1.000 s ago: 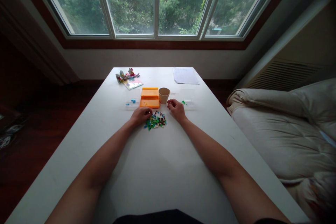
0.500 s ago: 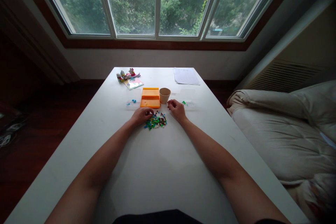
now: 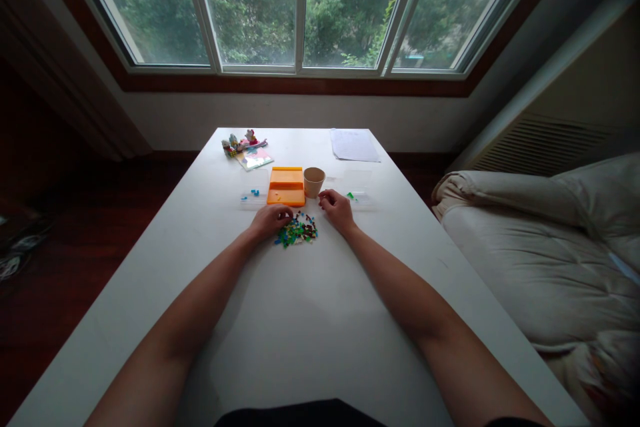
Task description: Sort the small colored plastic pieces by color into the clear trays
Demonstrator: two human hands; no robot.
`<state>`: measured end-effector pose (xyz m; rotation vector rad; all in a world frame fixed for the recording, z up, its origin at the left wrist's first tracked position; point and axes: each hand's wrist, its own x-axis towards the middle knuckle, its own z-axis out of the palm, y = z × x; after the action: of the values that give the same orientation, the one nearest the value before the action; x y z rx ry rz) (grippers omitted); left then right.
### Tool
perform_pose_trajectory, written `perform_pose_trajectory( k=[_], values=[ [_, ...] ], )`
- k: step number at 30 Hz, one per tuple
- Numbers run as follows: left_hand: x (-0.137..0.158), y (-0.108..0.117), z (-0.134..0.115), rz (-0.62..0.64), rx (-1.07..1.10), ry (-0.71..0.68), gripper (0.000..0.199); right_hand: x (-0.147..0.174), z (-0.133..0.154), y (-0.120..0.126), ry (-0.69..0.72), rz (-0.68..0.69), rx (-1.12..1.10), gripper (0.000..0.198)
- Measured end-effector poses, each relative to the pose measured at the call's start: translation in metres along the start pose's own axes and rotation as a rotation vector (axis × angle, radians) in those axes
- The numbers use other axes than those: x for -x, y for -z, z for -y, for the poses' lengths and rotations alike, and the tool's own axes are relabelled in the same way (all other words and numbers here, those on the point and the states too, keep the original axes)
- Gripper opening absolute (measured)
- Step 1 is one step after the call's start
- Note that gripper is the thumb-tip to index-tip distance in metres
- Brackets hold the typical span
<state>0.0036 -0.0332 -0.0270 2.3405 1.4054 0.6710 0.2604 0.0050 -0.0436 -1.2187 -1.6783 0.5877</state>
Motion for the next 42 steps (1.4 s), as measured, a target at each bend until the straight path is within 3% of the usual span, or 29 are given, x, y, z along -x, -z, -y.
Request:
perform_pose_trajectory(
  k=[6,12,22,28,34,42],
  values=[
    [0.000,-0.002,0.001,-0.045,0.010,-0.018,0.016,0.000,0.000,0.001,0.003,0.006,0.010,0.024],
    [-0.001,0.003,0.001,-0.220,-0.005,0.018,0.016,0.000,-0.002,0.000,0.011,0.006,0.011,0.025],
    [0.003,0.025,0.031,-0.641,-0.019,0.466,0.023,0.001,-0.002,0.001,-0.003,0.010,0.010,0.024],
    [0.007,0.033,0.049,-0.719,0.005,0.639,0.022,0.002,-0.002,0.001,0.000,0.012,-0.001,0.024],
    [0.004,0.026,0.042,-0.603,0.053,0.458,0.024,0.001,-0.001,0.000,-0.011,0.010,0.002,0.023],
    [0.003,0.015,0.027,-0.181,0.025,0.130,0.022,0.001,0.000,0.000,0.009,0.035,0.040,0.023]
  ],
)
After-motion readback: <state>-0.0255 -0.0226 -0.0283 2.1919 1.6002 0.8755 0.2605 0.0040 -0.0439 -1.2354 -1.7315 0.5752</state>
